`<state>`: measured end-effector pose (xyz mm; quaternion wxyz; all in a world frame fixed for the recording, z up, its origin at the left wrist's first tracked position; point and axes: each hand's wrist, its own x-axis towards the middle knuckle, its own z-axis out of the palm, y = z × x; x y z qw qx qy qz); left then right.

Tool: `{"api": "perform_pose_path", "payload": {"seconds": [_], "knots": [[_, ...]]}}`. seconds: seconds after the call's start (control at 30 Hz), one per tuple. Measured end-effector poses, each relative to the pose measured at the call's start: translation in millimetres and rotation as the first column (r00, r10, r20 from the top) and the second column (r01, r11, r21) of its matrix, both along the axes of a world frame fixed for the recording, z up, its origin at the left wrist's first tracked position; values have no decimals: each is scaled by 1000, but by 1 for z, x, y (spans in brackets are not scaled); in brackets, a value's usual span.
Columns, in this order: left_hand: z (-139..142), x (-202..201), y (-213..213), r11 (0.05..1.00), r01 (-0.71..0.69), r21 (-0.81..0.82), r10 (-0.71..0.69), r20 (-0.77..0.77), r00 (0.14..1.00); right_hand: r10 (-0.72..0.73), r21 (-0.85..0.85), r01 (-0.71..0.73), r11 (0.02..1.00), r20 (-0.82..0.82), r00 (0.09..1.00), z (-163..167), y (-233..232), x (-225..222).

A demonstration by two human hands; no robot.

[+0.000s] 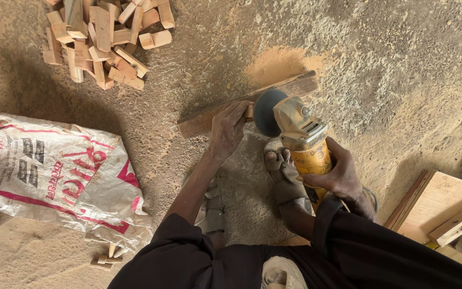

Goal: The person uses an angle grinder to smooth the edges of small wooden blocks. They hold each block with one hand and apply the grinder with the other, then place the finished pieces into a nearby sack.

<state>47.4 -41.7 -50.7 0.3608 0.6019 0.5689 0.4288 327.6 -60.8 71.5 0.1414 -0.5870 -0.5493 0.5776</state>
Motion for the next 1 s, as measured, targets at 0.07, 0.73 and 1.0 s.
{"api": "perform_pose_path", "payload": {"seconds": [0.07,0.73,1.0], "knots": [[-1,-3,1,1000,9,-1,-9,8,1000,-11,31,12,999,-19,1000,-1,2,2],[-4,-9,-11,993,85,84,-49,-356,933,-53,95,51,994,17,998,1,-10,2],[-29,-8,-11,971,-105,215,158,-248,956,29,140,-44,989,101,994,-4,-11,-17]]}}
